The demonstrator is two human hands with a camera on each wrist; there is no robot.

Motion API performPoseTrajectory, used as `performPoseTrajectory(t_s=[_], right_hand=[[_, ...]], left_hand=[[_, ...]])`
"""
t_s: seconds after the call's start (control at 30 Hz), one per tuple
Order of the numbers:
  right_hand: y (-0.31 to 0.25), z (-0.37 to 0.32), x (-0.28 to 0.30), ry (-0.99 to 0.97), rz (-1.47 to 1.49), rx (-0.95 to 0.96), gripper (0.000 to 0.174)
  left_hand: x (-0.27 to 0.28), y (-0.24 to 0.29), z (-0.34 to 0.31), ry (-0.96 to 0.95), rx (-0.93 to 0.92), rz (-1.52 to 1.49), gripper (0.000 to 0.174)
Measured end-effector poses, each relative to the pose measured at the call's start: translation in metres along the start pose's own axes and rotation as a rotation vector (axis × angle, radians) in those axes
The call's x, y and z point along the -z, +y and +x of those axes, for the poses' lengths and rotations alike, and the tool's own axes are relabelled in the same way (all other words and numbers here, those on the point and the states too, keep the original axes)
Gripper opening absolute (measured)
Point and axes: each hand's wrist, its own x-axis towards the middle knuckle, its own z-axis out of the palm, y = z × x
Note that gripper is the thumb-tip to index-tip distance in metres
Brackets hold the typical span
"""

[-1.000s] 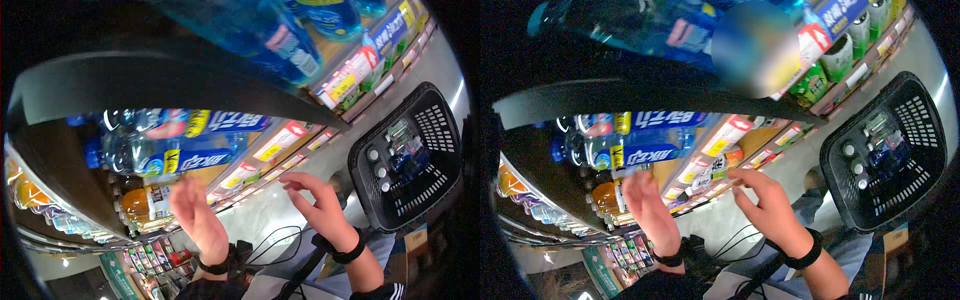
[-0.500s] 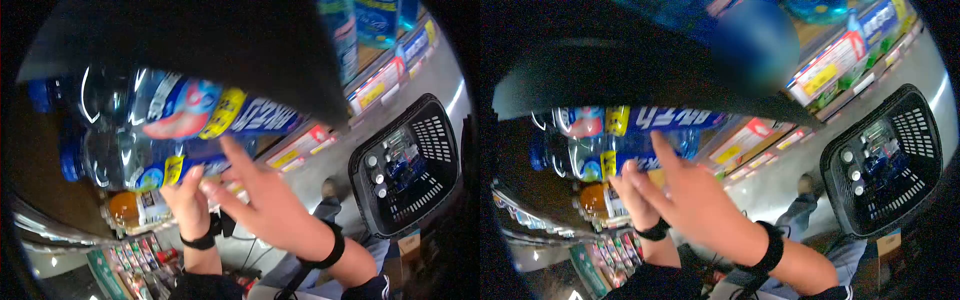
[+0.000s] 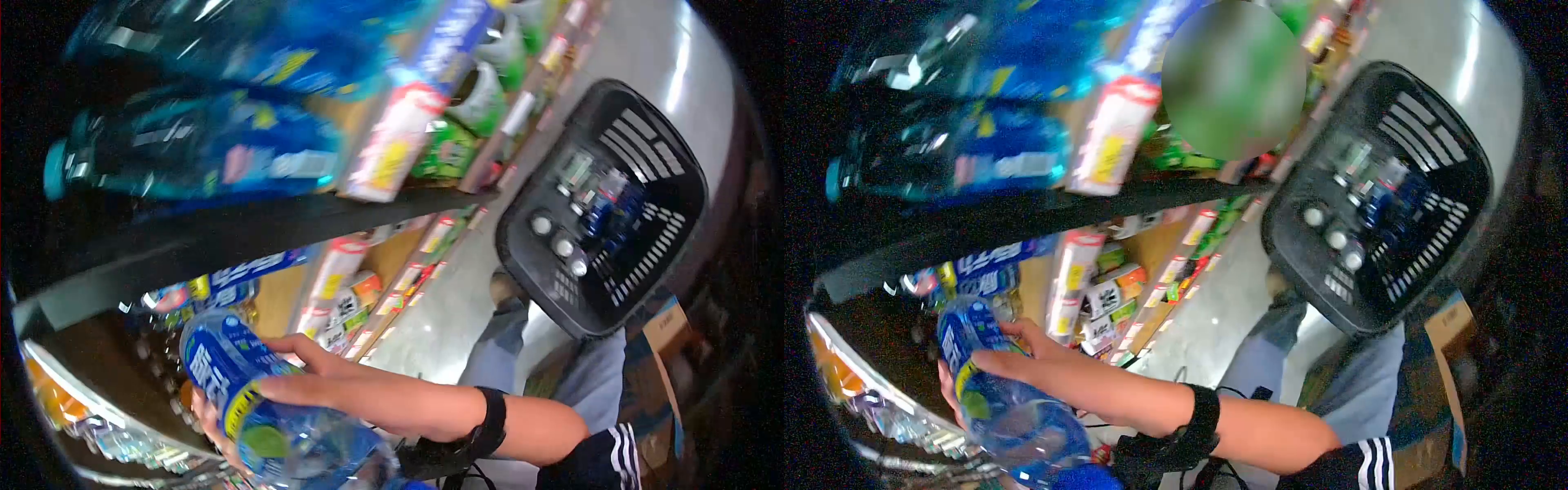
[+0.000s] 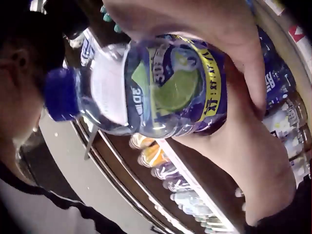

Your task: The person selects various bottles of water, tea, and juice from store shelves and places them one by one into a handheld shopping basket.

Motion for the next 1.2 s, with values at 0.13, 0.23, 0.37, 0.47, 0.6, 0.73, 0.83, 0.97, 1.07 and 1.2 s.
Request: performPoseTrajectory(t_s=[0.13,0.23,0.37,0.47,0.6,0.73,0.83,0.97,1.07,1.2], right_hand=[[-0.028,-0.089,0.024,-0.040,-0.025,0.047,0.059],[-0.042,-0.170,0.038,-0.003,0.033,0.147,0.067],[-0.043,-0.269,0.086,0.453,0.104,0.153,0.079],[-0.063,-0.328,0.123,0.716,0.107,0.281,0.078],[-0.111,-0.381,0.190,1.069,-0.018,0.501,0.071],[-0.146,-0.382,0.254,1.296,-0.106,0.693,0.082],[-0.159,-0.378,0.352,1.779,-0.555,0.452,0.105],[-0.205,-0.383,0.376,1.955,-0.678,0.165,0.109],[-0.217,-0.381,0.387,1.932,-0.790,0.097,0.107],[-0.211,-0.362,0.409,1.874,-0.945,0.052,0.101]], left_hand=[[-0.006,0.039,-0.023,-0.283,-0.495,-0.106,0.037],[-0.015,0.070,-0.032,-0.794,-0.793,-0.383,0.040],[-0.106,0.159,-0.096,-1.147,-0.566,-0.441,0.039],[-0.180,0.213,-0.155,-1.310,-0.288,-0.613,0.066],[-0.265,0.263,-0.236,-1.554,0.226,-0.543,0.089],[-0.329,0.276,-0.255,-1.443,1.498,-0.899,0.048],[-0.373,0.252,-0.294,-1.430,1.647,-0.884,0.045],[-0.426,0.265,-0.321,-1.510,1.590,-0.754,0.055],[-0.442,0.259,-0.336,-1.677,1.328,-0.615,0.062],[-0.442,0.249,-0.335,-1.745,1.176,-0.597,0.062]])
